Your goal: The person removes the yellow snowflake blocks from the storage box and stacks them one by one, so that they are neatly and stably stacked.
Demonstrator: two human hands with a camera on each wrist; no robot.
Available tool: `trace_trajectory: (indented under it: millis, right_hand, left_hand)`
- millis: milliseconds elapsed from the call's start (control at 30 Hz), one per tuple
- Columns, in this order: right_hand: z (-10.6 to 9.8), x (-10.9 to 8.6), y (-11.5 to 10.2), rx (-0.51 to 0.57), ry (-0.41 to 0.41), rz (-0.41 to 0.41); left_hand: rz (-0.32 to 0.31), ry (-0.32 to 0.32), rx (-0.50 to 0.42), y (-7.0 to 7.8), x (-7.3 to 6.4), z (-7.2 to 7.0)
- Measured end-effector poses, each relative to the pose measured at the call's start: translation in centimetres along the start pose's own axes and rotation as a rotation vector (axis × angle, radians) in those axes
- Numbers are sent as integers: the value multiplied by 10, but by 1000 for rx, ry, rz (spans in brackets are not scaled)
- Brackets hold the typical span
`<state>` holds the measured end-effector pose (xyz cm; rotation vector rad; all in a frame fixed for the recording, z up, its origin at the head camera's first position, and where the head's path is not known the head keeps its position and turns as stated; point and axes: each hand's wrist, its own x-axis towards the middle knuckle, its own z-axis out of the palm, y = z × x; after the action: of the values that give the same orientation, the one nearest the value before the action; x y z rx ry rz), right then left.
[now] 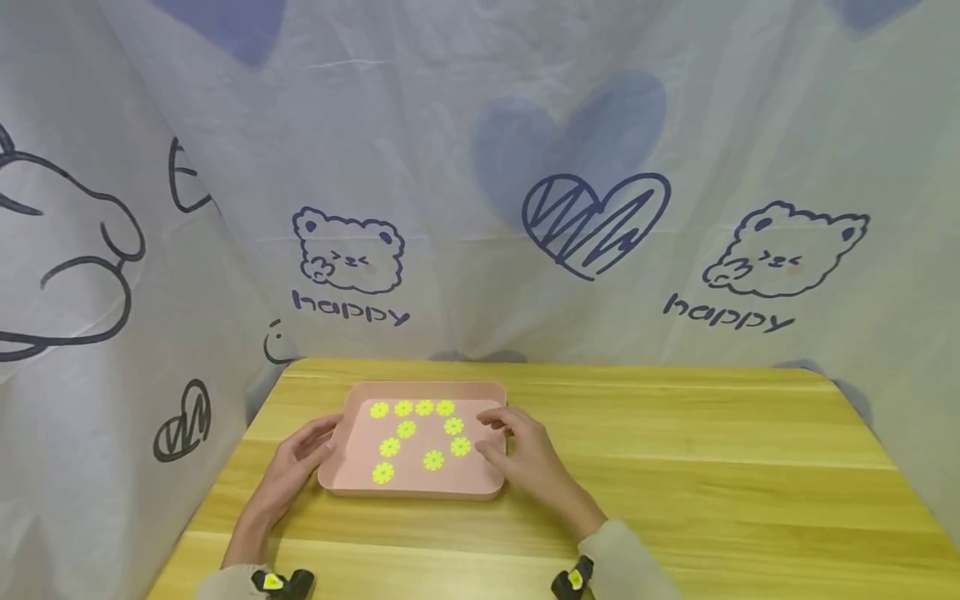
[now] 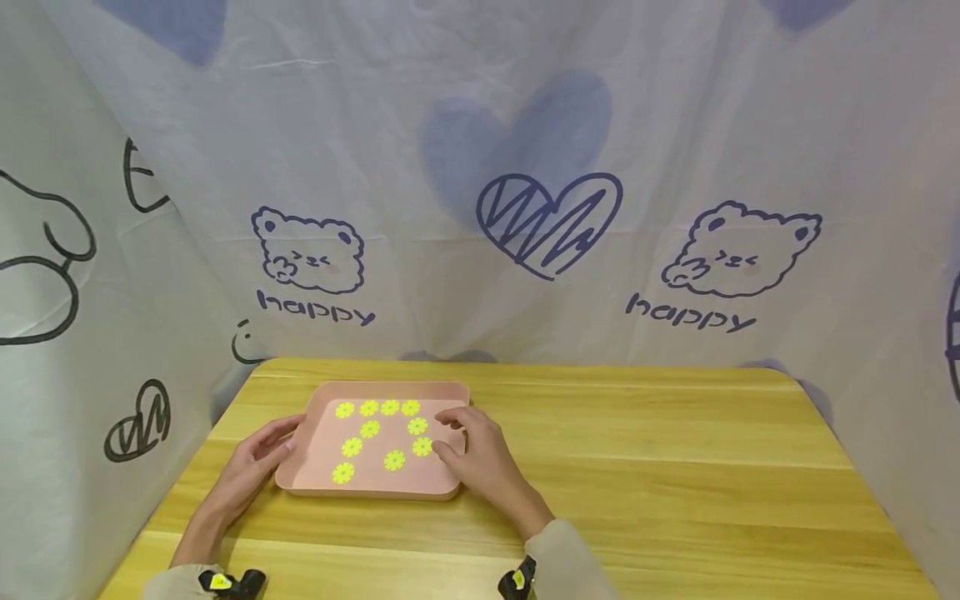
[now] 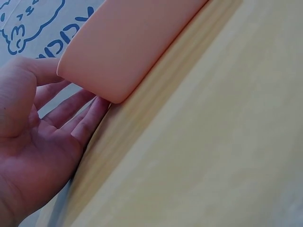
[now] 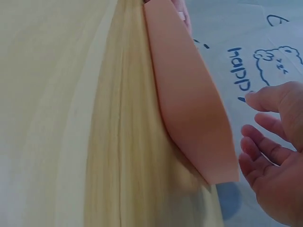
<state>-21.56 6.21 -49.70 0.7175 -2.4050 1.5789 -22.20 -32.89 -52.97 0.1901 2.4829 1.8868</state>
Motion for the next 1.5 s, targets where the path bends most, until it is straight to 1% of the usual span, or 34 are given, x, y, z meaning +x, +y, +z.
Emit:
trace_trajectory:
  millis: [67, 167, 233, 367, 433, 567, 667, 867, 1000, 1133, 1267, 1500]
  right_hand:
    - [5, 4, 1, -8, -18, 13]
    - [11, 8, 4, -48, -40, 19]
    - [13, 11, 4, -95, -65, 7]
    - [16, 19, 6, -224, -114, -32]
    - [18, 22, 6, -278, -140, -36]
    - [21, 27, 6, -352, -201, -34]
    - [25, 30, 6, -397, -228, -34]
    - [37, 31, 11, -516, -215, -10]
    - [41, 28, 13, -591, -180, -36]
    - [42, 27, 12, -646, -164, -60]
    - [43, 27, 9, -669, -190, -46]
    - [46, 29, 8, -694, -244, -26]
  left_hand:
    - [-2, 4, -4, -1, 0, 1]
    - [-6, 4, -1, -1, 1, 2]
    - [-9, 4, 0, 0, 0, 2]
    - [-4, 4, -8, 3, -1, 1]
    - [0, 1, -15, 3, -1, 1]
    - [4, -6, -19, 2, -2, -1]
    - [1, -2, -20, 0, -3, -1]
    - [-9, 8, -20, -3, -3, -2]
    - [-4, 8, -27, -3, 0, -2]
    - [4, 8, -36, -1, 2, -1]
    - [13, 3, -37, -2, 3, 0]
    - [1, 9, -33, -5, 2, -4]
